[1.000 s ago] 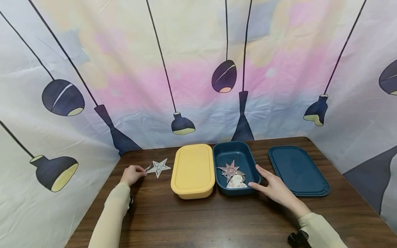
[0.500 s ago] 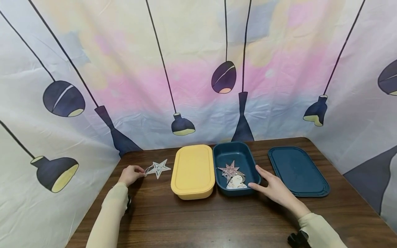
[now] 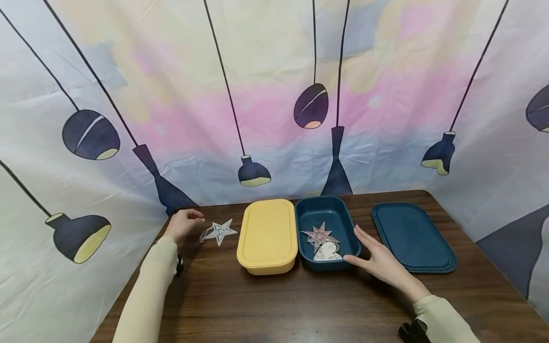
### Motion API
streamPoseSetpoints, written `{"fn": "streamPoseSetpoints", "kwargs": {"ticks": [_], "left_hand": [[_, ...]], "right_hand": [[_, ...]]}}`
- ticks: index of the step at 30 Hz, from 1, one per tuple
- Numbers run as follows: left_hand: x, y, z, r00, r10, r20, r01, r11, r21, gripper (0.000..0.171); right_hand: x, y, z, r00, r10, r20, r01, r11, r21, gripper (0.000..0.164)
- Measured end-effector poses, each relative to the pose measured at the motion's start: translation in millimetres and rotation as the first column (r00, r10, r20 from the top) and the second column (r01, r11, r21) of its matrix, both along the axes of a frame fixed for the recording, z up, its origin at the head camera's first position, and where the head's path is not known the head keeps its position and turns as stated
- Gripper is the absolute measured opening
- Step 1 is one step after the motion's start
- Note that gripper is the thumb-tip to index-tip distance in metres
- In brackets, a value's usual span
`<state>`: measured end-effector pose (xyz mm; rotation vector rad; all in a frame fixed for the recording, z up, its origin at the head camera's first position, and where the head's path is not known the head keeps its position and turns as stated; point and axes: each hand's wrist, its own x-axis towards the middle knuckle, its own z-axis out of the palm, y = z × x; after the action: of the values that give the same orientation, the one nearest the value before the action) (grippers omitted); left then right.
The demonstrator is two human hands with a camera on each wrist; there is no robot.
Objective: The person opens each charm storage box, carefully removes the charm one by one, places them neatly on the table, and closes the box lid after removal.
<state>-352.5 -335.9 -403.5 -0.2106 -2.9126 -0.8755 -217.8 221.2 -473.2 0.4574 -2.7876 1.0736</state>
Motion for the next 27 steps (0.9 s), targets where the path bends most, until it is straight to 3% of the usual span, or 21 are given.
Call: {"fn": "streamPoseSetpoints", "kwargs": {"ticks": [12, 21, 27], "left_hand": [[-23.7, 69.7, 36.6, 0.992, -0.123, 0.012, 0.123, 0.992, 0.020, 0.029], [-33.4, 137.5, 65.0, 0.973, -0.230, -0.006, 0.230, 0.973, -0.015, 0.025], [-35.7, 177.0, 73.4, 0.953, -0.302, 0.000, 0.302, 0.953, -0.005, 0.022]], "right_hand": [[-0.2, -0.4, -0.9, 1.000, 0.006, 0.009, -0.006, 1.000, 0.007, 0.091], [0.3, 1.1, -0.2, 1.000, -0.009, 0.015, 0.008, 1.000, 0.011, 0.093], [-1.4, 1.0, -1.2, 1.000, -0.003, 0.014, 0.003, 1.000, 0.002, 0.092]]}}
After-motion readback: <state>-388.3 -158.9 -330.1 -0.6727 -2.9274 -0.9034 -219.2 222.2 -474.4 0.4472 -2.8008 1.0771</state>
